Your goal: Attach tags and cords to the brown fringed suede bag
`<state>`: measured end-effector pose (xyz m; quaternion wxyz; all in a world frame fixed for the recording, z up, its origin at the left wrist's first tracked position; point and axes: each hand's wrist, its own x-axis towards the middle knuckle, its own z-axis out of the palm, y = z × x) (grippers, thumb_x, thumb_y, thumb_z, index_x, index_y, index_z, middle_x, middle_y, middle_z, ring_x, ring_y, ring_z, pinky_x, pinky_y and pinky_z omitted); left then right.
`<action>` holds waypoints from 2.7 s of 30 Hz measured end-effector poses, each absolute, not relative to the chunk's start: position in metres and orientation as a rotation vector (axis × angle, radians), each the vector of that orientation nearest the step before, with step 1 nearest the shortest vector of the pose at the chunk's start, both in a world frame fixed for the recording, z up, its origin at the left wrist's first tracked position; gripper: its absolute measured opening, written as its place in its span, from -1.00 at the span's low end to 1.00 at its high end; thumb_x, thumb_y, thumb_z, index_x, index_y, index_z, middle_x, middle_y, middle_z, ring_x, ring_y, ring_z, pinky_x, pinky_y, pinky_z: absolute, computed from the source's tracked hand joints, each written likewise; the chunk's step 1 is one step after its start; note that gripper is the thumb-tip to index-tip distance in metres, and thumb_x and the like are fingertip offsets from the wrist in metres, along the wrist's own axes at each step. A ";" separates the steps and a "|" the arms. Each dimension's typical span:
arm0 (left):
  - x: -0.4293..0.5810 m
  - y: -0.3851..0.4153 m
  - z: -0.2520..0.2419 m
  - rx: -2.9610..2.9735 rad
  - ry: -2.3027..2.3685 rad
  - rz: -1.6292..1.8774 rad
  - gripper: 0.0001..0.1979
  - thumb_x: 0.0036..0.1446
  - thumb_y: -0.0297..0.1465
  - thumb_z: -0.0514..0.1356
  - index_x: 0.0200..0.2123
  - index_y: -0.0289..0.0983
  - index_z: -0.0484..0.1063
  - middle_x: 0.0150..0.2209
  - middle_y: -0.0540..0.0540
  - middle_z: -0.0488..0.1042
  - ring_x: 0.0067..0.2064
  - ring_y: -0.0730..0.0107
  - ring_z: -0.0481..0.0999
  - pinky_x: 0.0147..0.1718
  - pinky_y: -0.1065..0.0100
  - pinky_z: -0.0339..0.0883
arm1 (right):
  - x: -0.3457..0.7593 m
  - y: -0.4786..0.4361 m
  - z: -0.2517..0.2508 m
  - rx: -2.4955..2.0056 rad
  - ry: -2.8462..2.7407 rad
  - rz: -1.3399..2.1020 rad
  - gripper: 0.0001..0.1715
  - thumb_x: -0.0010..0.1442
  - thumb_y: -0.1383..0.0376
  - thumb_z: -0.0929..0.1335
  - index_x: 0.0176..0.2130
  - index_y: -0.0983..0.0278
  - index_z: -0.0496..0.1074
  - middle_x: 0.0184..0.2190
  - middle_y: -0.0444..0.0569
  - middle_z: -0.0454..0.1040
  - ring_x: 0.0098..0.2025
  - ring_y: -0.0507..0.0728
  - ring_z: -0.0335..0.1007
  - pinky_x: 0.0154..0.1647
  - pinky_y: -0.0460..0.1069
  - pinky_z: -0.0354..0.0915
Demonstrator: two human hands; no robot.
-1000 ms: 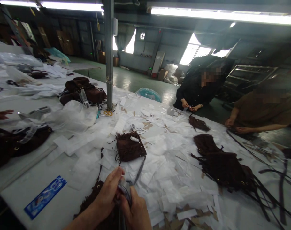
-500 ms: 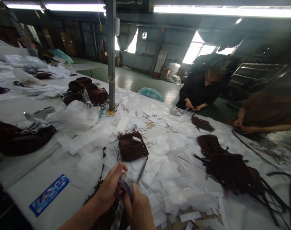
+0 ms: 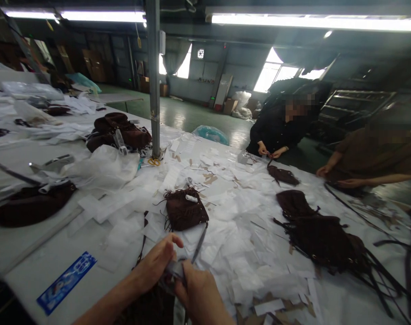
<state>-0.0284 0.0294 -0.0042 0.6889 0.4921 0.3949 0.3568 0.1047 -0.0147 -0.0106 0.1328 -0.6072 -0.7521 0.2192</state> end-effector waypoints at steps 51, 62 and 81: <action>-0.071 0.126 0.037 1.209 1.041 1.048 -0.72 0.09 -0.17 0.21 -0.29 -0.19 0.21 -0.70 0.25 0.07 -0.74 0.65 -0.01 -0.76 0.63 -0.12 | 0.207 -0.014 -0.102 -1.544 -1.826 1.017 -0.36 -0.14 0.03 0.48 -0.08 0.21 0.44 -0.10 0.17 0.50 -0.06 0.36 0.40 -0.06 0.17 0.30; -0.007 0.090 0.064 1.119 0.866 1.164 -0.73 0.08 -0.18 0.23 -0.34 -0.18 0.20 -0.69 0.20 0.21 -0.69 0.60 0.13 -0.71 0.59 -0.01 | 0.109 0.055 0.013 -1.249 -1.595 0.804 -0.53 0.06 -0.09 0.35 -0.32 0.27 0.36 -0.56 -0.18 0.38 -0.54 0.04 0.25 -0.54 -0.11 0.10; -0.002 0.093 0.013 0.793 0.932 1.216 -0.59 0.07 0.01 0.13 -0.49 -0.19 0.12 -0.76 0.24 0.06 -0.75 0.63 -0.03 -0.76 0.57 -0.12 | 0.117 0.046 -0.001 -1.421 -1.698 0.807 -0.74 0.23 0.24 0.21 -0.31 0.30 0.42 -0.43 -0.04 0.52 -0.42 0.07 0.40 -0.43 -0.11 0.19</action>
